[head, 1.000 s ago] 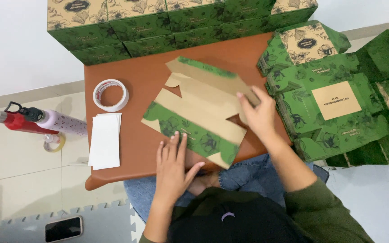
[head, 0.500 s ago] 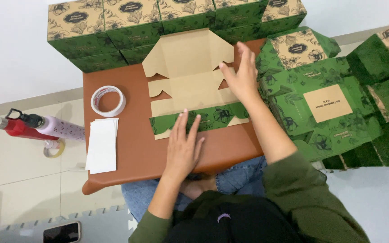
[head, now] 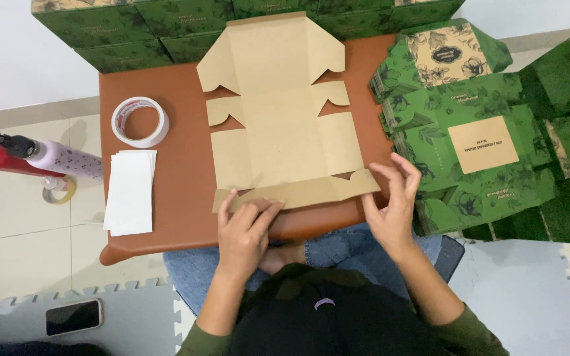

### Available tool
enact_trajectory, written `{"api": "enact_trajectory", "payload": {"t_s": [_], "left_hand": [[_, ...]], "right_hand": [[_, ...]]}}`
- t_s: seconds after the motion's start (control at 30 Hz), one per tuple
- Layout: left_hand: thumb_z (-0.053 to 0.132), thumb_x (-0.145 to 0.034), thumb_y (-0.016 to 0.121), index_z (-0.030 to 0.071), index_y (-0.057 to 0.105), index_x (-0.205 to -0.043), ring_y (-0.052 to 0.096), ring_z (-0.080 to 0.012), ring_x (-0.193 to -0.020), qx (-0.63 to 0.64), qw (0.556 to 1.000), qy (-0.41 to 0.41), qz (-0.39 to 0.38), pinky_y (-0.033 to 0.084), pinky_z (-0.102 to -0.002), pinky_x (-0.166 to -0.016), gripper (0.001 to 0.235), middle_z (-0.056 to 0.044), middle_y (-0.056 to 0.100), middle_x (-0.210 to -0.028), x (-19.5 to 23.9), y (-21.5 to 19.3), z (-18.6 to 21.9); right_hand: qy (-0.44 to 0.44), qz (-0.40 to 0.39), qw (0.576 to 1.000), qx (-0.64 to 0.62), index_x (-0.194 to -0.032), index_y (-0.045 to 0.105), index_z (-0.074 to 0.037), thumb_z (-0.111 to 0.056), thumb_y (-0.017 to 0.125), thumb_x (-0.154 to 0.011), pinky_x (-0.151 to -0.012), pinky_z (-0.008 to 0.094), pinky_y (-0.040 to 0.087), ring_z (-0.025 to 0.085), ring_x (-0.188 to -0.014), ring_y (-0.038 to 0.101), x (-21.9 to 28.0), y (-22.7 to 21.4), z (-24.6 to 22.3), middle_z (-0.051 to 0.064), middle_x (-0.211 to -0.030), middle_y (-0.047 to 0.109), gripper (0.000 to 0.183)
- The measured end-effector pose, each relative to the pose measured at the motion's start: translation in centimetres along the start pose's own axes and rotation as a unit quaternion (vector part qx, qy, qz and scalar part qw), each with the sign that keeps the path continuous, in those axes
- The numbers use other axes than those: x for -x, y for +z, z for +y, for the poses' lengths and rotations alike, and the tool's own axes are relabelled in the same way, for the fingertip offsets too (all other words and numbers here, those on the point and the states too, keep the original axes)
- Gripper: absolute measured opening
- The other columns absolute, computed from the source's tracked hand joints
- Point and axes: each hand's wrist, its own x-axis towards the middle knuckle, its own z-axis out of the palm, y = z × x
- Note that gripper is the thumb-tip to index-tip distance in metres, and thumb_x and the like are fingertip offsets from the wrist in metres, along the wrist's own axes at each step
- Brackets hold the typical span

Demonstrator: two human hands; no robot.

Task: Assembling a small decorative cardboard box by folding flaps and inserting a paper slip.

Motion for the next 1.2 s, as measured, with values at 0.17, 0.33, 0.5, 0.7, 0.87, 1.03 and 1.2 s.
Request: {"api": "enact_trajectory", "payload": {"t_s": [0.17, 0.33, 0.5, 0.7, 0.87, 1.03, 1.2], "left_hand": [[0.012, -0.097, 0.06, 0.021, 0.075, -0.111, 0.067, -0.0132, -0.105, -0.003, 1.0, -0.011, -0.025, 0.038, -0.047, -0.113, 0.023, 0.005, 0.069, -0.101, 1.4, 0.2, 0.9], [0.01, -0.099, 0.06, 0.014, 0.073, -0.116, 0.068, -0.0176, -0.107, -0.029, 0.998, 0.033, -0.04, 0.045, -0.043, -0.109, 0.023, -0.002, 0.071, -0.105, 0.9, -0.4, 1.9], [0.012, -0.099, 0.061, 0.007, 0.073, -0.114, 0.069, -0.024, -0.103, -0.058, 0.997, 0.046, -0.038, 0.053, -0.036, -0.093, 0.019, -0.009, 0.071, -0.105, 0.1, -0.9, 2.6], [0.028, -0.095, 0.069, 0.013, 0.076, -0.104, 0.07, -0.0207, -0.098, -0.065, 0.997, 0.024, -0.032, 0.052, -0.036, -0.088, 0.019, -0.004, 0.072, -0.098, 0.9, 1.0, 1.5], [0.053, -0.087, 0.071, 0.015, 0.067, -0.081, 0.06, -0.0237, -0.077, -0.11, 0.994, -0.001, -0.021, 0.05, -0.038, -0.075, 0.04, -0.003, 0.058, -0.076, -1.0, 2.8, 2.0], [0.049, -0.078, 0.081, 0.012, 0.065, -0.103, 0.06, -0.028, -0.094, -0.049, 0.993, -0.09, -0.058, 0.046, -0.041, -0.082, 0.047, -0.007, 0.059, -0.097, -3.4, 4.0, 2.4], [0.036, -0.081, 0.083, -0.002, 0.049, -0.143, 0.045, -0.0407, -0.129, 0.104, 0.973, -0.153, -0.14, 0.035, -0.048, -0.105, 0.08, -0.024, 0.053, -0.129, -4.6, 3.2, 2.4]], "right_hand": [[0.071, -0.001, 0.997, -0.03, -0.142, 0.042, 0.001, 0.002, 0.073, -0.087, -0.09, 0.044, 0.052, 0.036, -0.099, 0.067, 1.9, -0.2, 1.2, 0.017, -0.113, 0.063, 0.063], [0.035, -0.002, 0.996, -0.082, -0.145, 0.041, -0.001, 0.006, 0.067, -0.087, -0.094, 0.044, 0.052, 0.034, -0.104, 0.07, 3.9, 0.8, 1.8, 0.017, -0.11, 0.073, 0.064], [-0.133, -0.06, 0.989, -0.019, -0.134, 0.055, 0.008, 0.013, 0.058, -0.089, -0.089, 0.049, 0.058, 0.038, -0.102, 0.072, 4.8, 1.5, -1.3, 0.02, -0.118, 0.072, 0.045], [-0.192, -0.151, 0.967, 0.075, -0.134, 0.059, 0.005, 0.013, 0.049, -0.094, -0.102, 0.05, 0.051, 0.039, -0.124, 0.061, 3.3, 1.4, -3.7, 0.022, -0.128, 0.066, 0.043], [-0.179, -0.163, 0.962, 0.126, -0.129, 0.062, 0.002, 0.009, 0.054, -0.093, -0.101, 0.044, 0.052, 0.037, -0.122, 0.062, 0.8, 2.4, -4.1, 0.021, -0.123, 0.067, 0.038], [-0.149, -0.115, 0.974, 0.128, -0.123, 0.065, -0.006, -0.006, 0.062, -0.097, -0.09, 0.041, 0.054, 0.032, -0.107, 0.066, 1.5, 2.8, -2.5, 0.011, -0.111, 0.066, 0.026], [-0.066, -0.102, 0.959, 0.255, -0.135, 0.063, -0.008, -0.042, 0.067, -0.098, -0.092, 0.043, 0.039, 0.031, -0.114, 0.053, 2.6, 2.6, -1.1, 0.011, -0.115, 0.056, 0.051]]}}
